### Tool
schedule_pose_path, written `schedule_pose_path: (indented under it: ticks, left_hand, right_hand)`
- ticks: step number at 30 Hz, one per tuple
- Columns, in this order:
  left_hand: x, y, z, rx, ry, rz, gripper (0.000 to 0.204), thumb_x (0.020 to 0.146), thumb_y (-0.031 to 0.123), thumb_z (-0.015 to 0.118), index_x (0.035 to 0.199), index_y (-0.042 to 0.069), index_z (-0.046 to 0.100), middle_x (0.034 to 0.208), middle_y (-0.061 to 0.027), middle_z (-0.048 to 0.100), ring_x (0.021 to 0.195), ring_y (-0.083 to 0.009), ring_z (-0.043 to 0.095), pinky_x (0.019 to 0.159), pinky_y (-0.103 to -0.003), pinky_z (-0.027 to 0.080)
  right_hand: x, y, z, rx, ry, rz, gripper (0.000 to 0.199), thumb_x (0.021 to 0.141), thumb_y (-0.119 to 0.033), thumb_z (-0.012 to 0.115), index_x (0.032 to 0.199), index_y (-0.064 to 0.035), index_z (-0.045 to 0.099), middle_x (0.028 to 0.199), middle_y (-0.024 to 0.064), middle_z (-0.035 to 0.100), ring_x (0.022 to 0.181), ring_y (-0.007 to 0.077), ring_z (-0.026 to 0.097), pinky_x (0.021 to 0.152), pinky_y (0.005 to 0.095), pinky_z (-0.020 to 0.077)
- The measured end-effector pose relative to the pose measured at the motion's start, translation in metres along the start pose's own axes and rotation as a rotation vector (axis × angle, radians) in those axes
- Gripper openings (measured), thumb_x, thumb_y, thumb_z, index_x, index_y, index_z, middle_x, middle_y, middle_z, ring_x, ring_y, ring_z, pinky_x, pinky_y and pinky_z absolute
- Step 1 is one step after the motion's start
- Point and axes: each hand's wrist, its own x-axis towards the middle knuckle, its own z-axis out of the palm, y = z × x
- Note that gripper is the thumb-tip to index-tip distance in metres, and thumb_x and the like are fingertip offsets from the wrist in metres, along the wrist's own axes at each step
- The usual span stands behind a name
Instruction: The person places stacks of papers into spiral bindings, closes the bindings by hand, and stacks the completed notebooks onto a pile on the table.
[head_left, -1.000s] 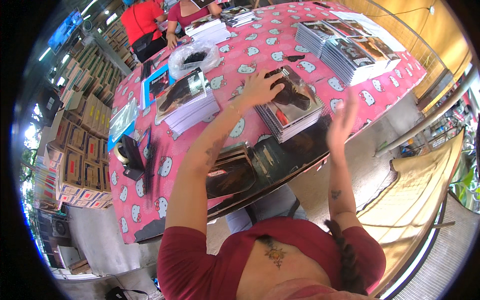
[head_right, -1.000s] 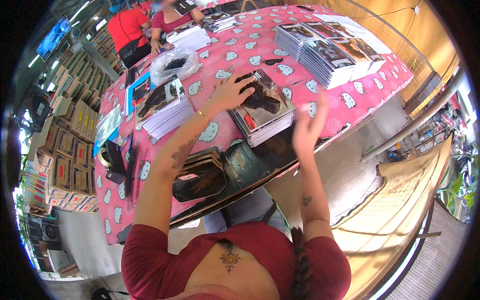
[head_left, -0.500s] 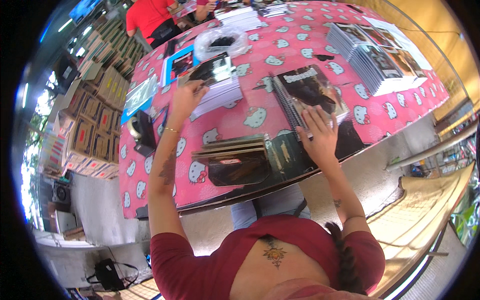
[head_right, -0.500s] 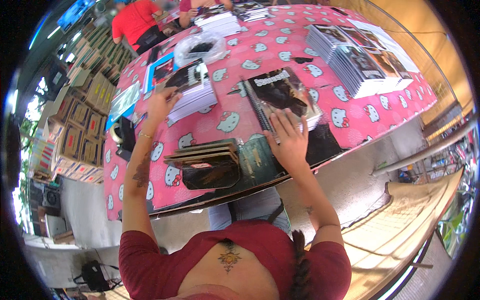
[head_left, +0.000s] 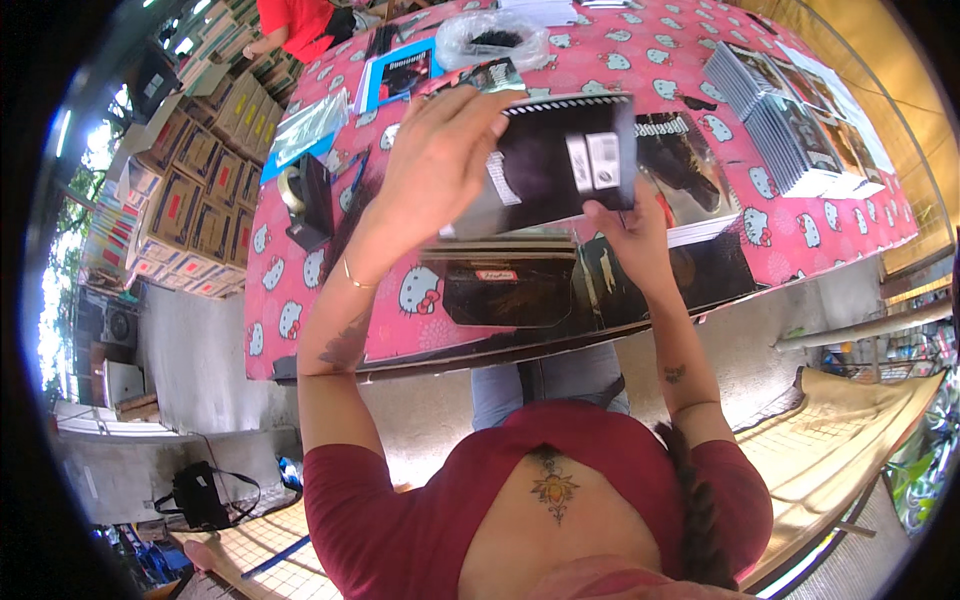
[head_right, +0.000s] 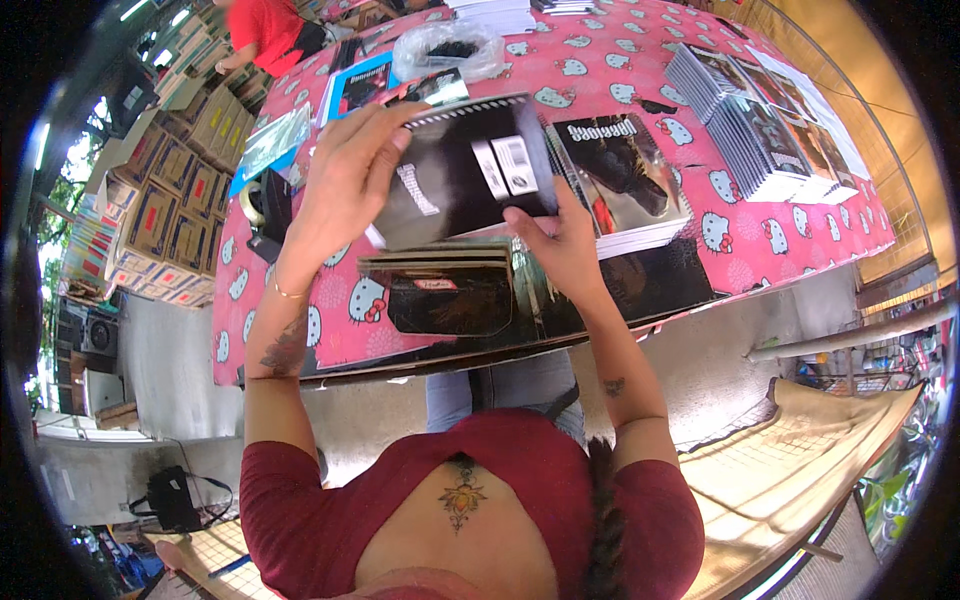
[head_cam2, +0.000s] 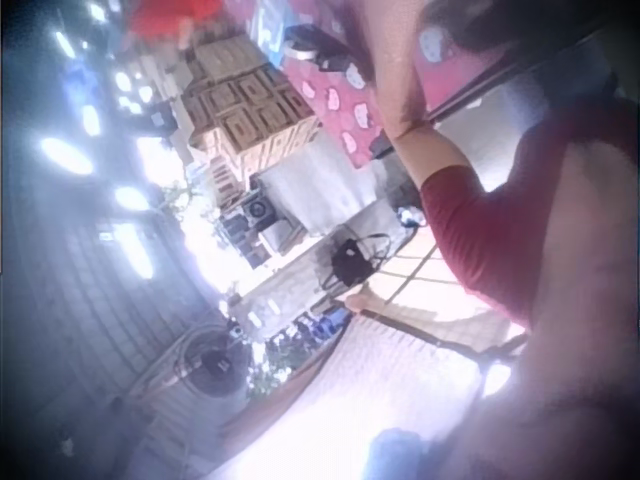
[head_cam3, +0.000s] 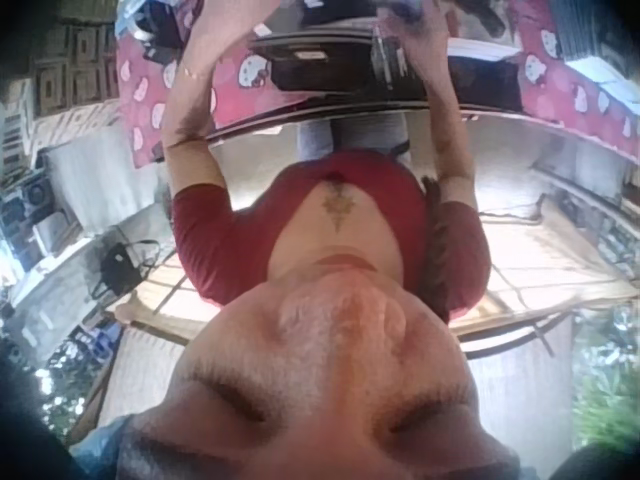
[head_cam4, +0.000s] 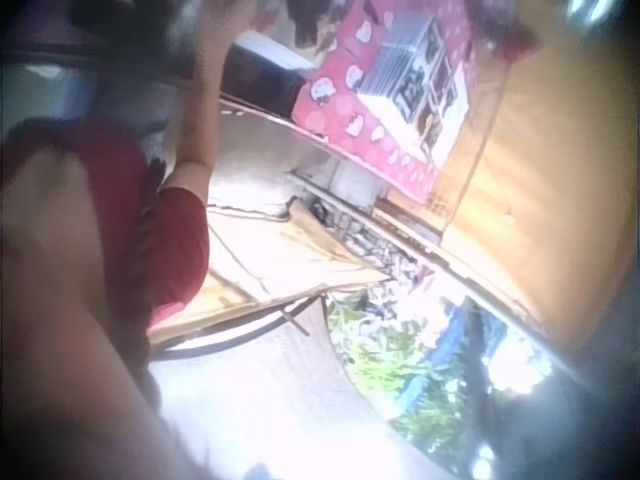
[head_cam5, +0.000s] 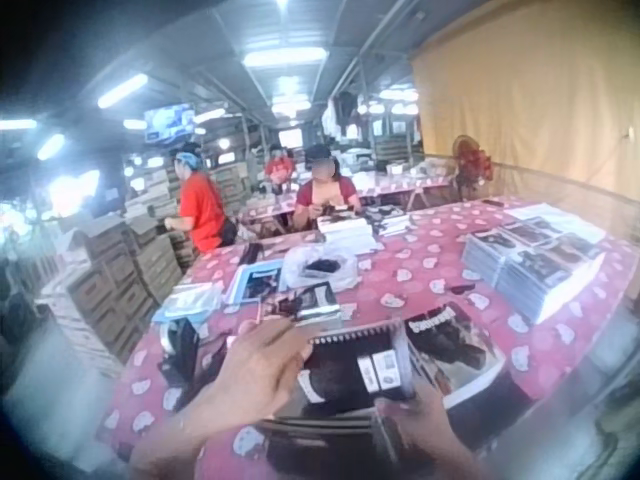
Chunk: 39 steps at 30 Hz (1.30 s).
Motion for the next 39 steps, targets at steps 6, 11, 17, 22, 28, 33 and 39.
schedule_pose_path:
  ticks: [6, 11, 17, 22, 28, 33, 39]
  left_hand:
    - [-0.017, 0.026, -0.005, -0.033, -0.164, 0.016, 0.029, 0.090, 0.003, 0.062, 0.118, 0.007, 0.066, 0.088, -0.0095, 0.062, 0.087, -0.0299, 0.062, 0.079, -0.041, 0.043]
    - [-0.024, 0.028, -0.007, 0.001, -0.244, 0.015, 0.030, 0.089, 0.007, 0.064, 0.119, 0.007, 0.066, 0.090, -0.0073, 0.063, 0.089, -0.0284, 0.063, 0.083, -0.043, 0.043]
    - [-0.118, 0.041, 0.024, 0.309, -0.253, -0.099, 0.049, 0.099, 0.023, 0.061, 0.143, 0.005, 0.052, 0.143, -0.0139, 0.055, 0.138, -0.0303, 0.048, 0.120, -0.051, 0.025]
    - [-0.183, 0.020, 0.062, -0.463, 0.538, -0.895, 0.058, 0.109, 0.032, 0.048, 0.154, -0.001, 0.037, 0.157, -0.0157, 0.041, 0.146, -0.0259, 0.038, 0.121, -0.039, 0.024]
    - [-0.215, 0.029, 0.087, -1.069, 0.535, -0.936, 0.060, 0.111, 0.036, 0.042, 0.155, -0.004, 0.035, 0.158, -0.0145, 0.042, 0.145, -0.0215, 0.038, 0.119, -0.033, 0.028]
    - [-0.227, -0.103, 0.076, 0.162, 0.227, -0.799, 0.036, 0.099, 0.023, 0.062, 0.126, -0.001, 0.068, 0.117, -0.0207, 0.068, 0.104, -0.0361, 0.064, 0.084, -0.048, 0.052]
    - [-0.239, -0.162, 0.091, 0.578, -0.211, -0.674, 0.017, 0.096, 0.018, 0.062, 0.100, 0.002, 0.065, 0.104, -0.0166, 0.067, 0.100, -0.0375, 0.064, 0.080, -0.047, 0.055]
  right_hand:
    - [-0.034, 0.033, 0.010, -0.045, 0.002, -0.053, 0.036, 0.092, -0.005, 0.075, 0.125, 0.0007, 0.063, 0.111, 0.0036, 0.071, 0.101, 0.0107, 0.065, 0.091, 0.0280, 0.0502]
    - [-0.041, 0.050, 0.026, -0.048, 0.028, -0.036, 0.037, 0.092, -0.012, 0.078, 0.123, -0.0001, 0.063, 0.110, 0.0039, 0.072, 0.101, 0.0109, 0.065, 0.090, 0.0288, 0.0497]
    - [-0.047, 0.048, 0.045, -0.004, -0.177, -0.118, 0.091, 0.095, -0.029, 0.074, 0.160, -0.0016, 0.017, 0.153, 0.0212, 0.041, 0.136, 0.0304, 0.045, 0.115, 0.0420, 0.0343]
    - [-0.041, 0.063, 0.057, -0.040, 0.007, -0.190, 0.086, 0.094, -0.025, 0.075, 0.159, -0.0039, 0.023, 0.146, 0.0199, 0.047, 0.130, 0.0282, 0.050, 0.111, 0.0406, 0.0387]
    - [-0.027, 0.069, 0.044, -0.138, -0.099, -0.062, 0.059, 0.092, -0.015, 0.075, 0.144, -0.0026, 0.049, 0.124, 0.0126, 0.063, 0.115, 0.0206, 0.059, 0.103, 0.0343, 0.0448]
    - [-0.024, 0.070, 0.016, -0.079, -0.082, -0.063, 0.054, 0.094, -0.026, 0.076, 0.136, -0.0010, 0.054, 0.123, 0.0127, 0.063, 0.112, 0.0189, 0.060, 0.099, 0.0327, 0.0469]
    - [-0.025, 0.073, 0.025, -0.027, -0.043, -0.074, 0.055, 0.093, -0.028, 0.077, 0.135, -0.0005, 0.054, 0.123, 0.0125, 0.062, 0.110, 0.0187, 0.060, 0.098, 0.0320, 0.0475]
